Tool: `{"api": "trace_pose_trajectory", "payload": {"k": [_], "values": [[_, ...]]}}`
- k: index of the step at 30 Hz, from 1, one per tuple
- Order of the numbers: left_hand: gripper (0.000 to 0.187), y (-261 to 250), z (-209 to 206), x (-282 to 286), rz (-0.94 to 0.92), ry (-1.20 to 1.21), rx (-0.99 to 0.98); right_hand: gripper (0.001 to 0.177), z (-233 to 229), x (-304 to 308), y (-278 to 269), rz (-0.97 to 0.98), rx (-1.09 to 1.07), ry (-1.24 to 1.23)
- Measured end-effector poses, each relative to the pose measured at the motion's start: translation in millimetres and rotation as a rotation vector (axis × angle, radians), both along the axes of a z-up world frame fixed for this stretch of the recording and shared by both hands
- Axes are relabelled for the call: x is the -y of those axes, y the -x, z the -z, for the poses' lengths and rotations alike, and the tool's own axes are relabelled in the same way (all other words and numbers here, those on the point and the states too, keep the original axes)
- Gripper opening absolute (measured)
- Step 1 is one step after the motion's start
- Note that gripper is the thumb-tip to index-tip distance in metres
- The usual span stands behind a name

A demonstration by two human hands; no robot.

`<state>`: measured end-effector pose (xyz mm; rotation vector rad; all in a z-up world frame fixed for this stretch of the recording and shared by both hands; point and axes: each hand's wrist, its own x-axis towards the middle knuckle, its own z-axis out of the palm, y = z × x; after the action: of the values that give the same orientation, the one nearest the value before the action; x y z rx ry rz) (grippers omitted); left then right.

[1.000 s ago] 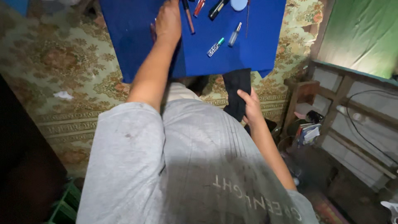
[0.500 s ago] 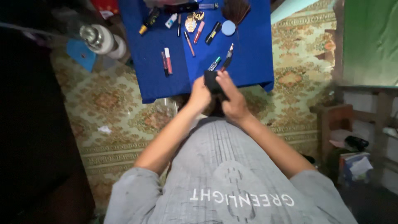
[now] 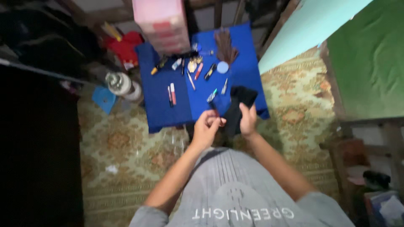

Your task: The person cleans various cosmetic items, including lipsticks, a small bottle, and a compact, using a black cloth. They pick up each item from a blue table, wipe it thoroughly, and place it into a pink plastic drawer unit. The person repeats this process for multiple items throughout the video.

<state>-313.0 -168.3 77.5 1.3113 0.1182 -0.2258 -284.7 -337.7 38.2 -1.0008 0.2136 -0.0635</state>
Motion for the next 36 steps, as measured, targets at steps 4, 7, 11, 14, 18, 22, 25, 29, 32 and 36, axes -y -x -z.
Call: {"api": "trace_pose_trajectory", "payload": {"k": [4,7,11,14,18,22,25,29,32,36], "values": [[0.016,9.9,-6.9,9.3,-0.042,-0.246,0.272,0.038,-13.8,7.1,33.9,-0.26,-0.065,0.015],[0.019,6.3,-18.4,12.2,0.011,-0.473,0.408,0.038,-21.7,14.0,37.6,-0.269,-0.063,0.0],[0.031,2.7,-24.6,7.3,0.322,-0.07,0.182,0.034,-26.2,46.3,32.2,-0.204,0.017,0.27],[0.032,-0.2,-20.1,2.1,0.495,-0.054,-0.018,0.034,-31.7,73.3,30.2,-0.288,0.053,0.436],[0.035,-8.7,-10.9,14.6,0.367,-0.023,0.127,0.035,-27.4,58.9,25.6,0.083,-0.211,0.759],[0.037,-19.2,-25.1,37.7,0.189,0.008,0.068,0.044,-58.7,27.8,36.7,0.059,0.44,0.993],[0.039,-9.7,-32.3,40.7,0.199,0.101,0.089,0.044,-86.4,18.8,27.6,0.079,0.654,1.006],[0.045,-18.1,-25.6,33.6,0.232,0.191,0.179,0.044,-103.5,6.7,17.0,0.235,0.566,1.004],[0.036,-22.5,-14.7,31.4,0.185,0.056,0.194,0.037,-113.4,8.8,19.6,0.102,0.802,1.109],[0.037,-14.7,-18.5,30.8,0.234,0.075,0.177,0.039,-123.0,7.9,6.5,0.276,0.746,1.143]]}}
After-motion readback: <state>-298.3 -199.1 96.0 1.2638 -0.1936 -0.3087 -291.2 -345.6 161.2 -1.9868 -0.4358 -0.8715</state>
